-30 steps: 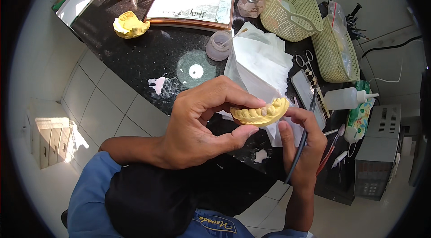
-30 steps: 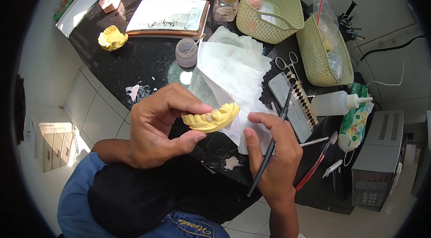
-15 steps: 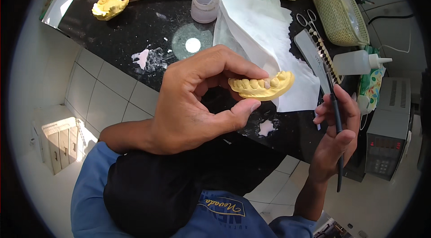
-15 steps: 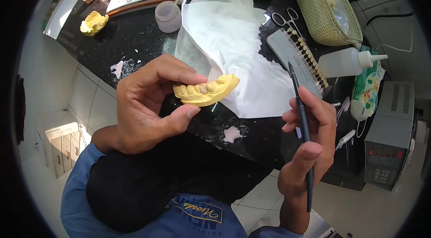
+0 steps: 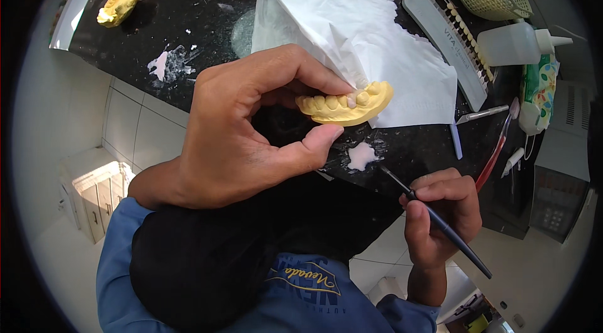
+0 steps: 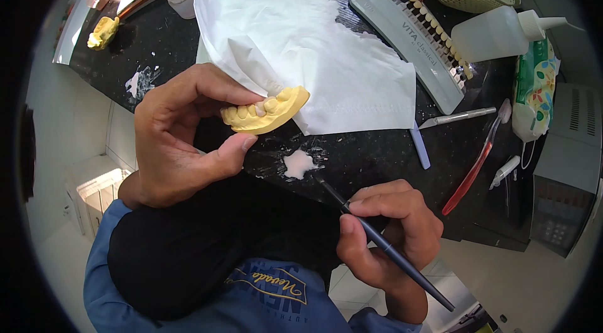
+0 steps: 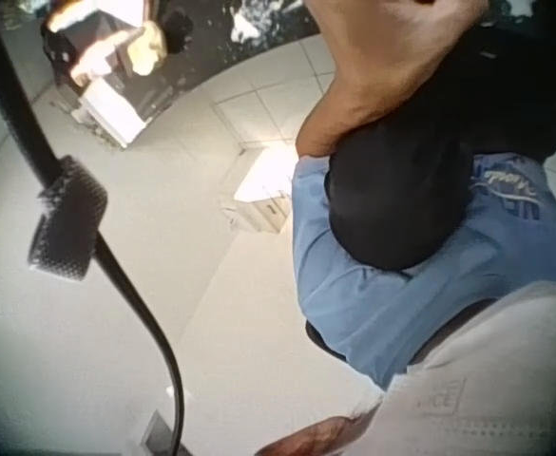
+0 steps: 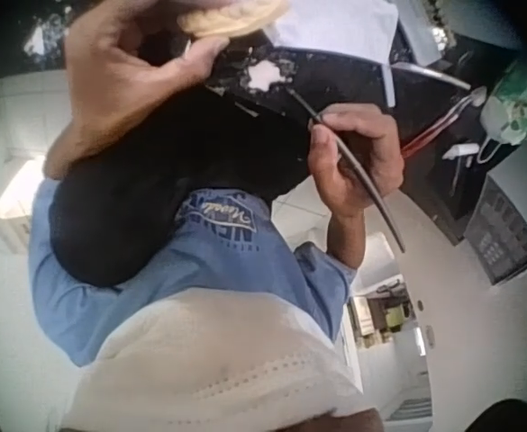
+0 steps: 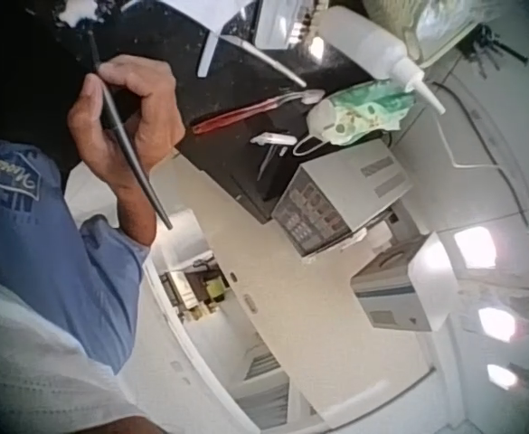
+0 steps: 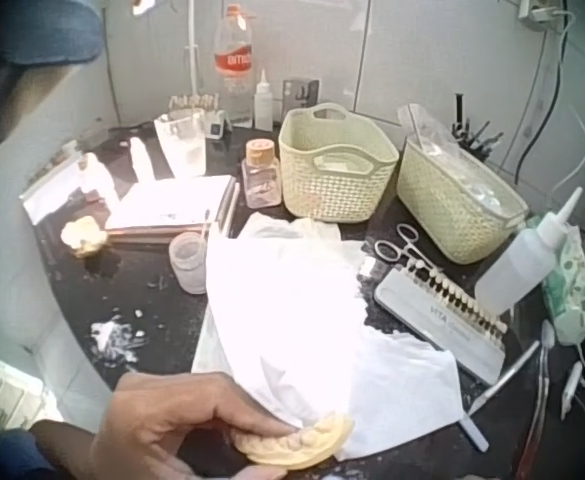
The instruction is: Applying and shaping dental porcelain or composite material onto a dental bridge model.
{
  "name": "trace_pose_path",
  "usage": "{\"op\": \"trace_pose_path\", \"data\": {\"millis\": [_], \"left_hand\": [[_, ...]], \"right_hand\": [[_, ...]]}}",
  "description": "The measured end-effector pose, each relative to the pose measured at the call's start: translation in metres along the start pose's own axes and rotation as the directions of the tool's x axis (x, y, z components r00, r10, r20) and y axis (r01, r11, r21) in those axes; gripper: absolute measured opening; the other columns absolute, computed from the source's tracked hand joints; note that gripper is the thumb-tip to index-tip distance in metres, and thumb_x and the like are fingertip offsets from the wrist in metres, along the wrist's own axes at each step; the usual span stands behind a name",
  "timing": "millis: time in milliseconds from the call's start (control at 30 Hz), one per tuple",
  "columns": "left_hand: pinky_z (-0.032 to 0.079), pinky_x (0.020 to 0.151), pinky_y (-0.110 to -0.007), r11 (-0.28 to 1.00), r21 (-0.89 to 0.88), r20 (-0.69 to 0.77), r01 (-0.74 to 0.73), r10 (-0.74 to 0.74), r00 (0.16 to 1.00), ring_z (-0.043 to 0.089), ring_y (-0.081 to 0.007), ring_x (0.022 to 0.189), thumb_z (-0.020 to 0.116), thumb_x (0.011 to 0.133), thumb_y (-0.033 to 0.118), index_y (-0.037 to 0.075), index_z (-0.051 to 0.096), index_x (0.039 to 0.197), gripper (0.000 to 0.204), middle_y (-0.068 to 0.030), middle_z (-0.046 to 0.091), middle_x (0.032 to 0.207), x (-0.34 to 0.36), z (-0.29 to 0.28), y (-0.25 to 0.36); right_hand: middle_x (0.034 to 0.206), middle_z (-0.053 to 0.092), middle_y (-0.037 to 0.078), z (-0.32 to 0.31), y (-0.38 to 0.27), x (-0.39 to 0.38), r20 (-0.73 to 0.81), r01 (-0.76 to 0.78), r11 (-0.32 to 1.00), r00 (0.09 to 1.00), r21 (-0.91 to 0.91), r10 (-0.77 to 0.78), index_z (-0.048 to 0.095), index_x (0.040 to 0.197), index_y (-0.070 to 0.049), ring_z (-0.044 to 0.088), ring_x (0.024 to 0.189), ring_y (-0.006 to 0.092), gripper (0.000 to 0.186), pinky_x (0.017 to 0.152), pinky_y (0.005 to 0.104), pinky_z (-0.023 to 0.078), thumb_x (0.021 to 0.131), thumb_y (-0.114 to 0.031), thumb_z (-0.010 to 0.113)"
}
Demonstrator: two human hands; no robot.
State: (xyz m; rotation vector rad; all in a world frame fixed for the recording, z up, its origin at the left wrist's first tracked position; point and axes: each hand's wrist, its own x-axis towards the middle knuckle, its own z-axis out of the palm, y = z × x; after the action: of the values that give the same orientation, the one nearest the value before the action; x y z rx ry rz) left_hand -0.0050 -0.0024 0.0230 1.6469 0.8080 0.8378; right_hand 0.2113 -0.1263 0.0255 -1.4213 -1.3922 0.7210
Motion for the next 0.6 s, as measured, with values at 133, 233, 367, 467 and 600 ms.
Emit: {"op": "trace_pose_path", "data": {"millis": [133, 233, 367, 467, 600], "left_hand": [[0.051, 0.086, -0.026, 0.997, 0.039, 0.026, -0.062, 0.061, 0.998, 0.064, -0.0153, 0.089, 0.071, 0.071, -0.007, -0.007, 0.062, 0.1, 0.031, -0.0102, 0.062, 0.093, 0.001, -0.003, -0.001], [0.051, 0.085, -0.026, 0.997, 0.032, 0.02, -0.07, 0.069, 0.997, 0.064, -0.016, 0.089, 0.071, 0.071, -0.007, -0.007, 0.062, 0.1, 0.031, -0.0107, 0.062, 0.093, 0.001, -0.002, -0.002], [0.051, 0.085, -0.026, 0.997, 0.025, 0.019, -0.075, 0.074, 0.997, 0.063, -0.0165, 0.09, 0.071, 0.071, -0.007, -0.007, 0.061, 0.101, 0.032, -0.0113, 0.062, 0.093, -0.001, -0.004, -0.002], [0.051, 0.085, -0.028, 0.998, -0.047, 0.012, -0.046, 0.047, 0.999, 0.063, -0.0172, 0.09, 0.071, 0.071, -0.007, -0.006, 0.062, 0.101, 0.032, -0.0119, 0.062, 0.094, 0.0, -0.002, -0.003], [0.049, 0.083, -0.029, 0.991, -0.108, 0.1, -0.079, 0.09, 0.991, 0.062, -0.018, 0.09, 0.072, 0.069, -0.003, -0.004, 0.062, 0.101, 0.033, -0.013, 0.063, 0.095, -0.002, -0.025, 0.013]], "right_hand": [[0.074, 0.065, 0.014, -0.001, 0.0, 0.0, 0.044, 0.036, 0.998, 0.998, -0.058, -0.034, 0.058, 0.085, 0.0, 0.064, 0.062, 0.0183, 0.022, 0.057, 0.0255, 0.051, 0.068, 0.002, 0.071], [0.074, 0.065, 0.014, 0.0, -0.001, 0.001, 0.048, 0.043, 0.997, 0.998, -0.069, -0.04, 0.058, 0.085, 0.0, 0.064, 0.062, 0.0185, 0.022, 0.057, 0.0258, 0.051, 0.068, 0.002, 0.071], [0.073, 0.064, 0.014, 0.001, 0.0, 0.002, 0.057, 0.059, 0.995, 0.997, -0.076, -0.055, 0.058, 0.085, 0.0, 0.064, 0.061, 0.0187, 0.021, 0.057, 0.0261, 0.051, 0.069, 0.001, 0.071], [0.072, 0.064, 0.014, 0.0, 0.001, 0.001, 0.042, 0.06, 0.994, 0.998, -0.09, -0.057, 0.058, 0.085, 0.0, 0.064, 0.061, 0.0191, 0.02, 0.057, 0.0256, 0.051, 0.069, 0.001, 0.07], [0.072, 0.063, 0.015, 0.003, 0.001, 0.002, 0.008, 0.015, 1.0, 1.0, 0.026, -0.015, 0.058, 0.084, 0.001, 0.063, 0.062, 0.0183, 0.017, 0.057, 0.0246, 0.05, 0.07, 0.002, 0.068]]}}
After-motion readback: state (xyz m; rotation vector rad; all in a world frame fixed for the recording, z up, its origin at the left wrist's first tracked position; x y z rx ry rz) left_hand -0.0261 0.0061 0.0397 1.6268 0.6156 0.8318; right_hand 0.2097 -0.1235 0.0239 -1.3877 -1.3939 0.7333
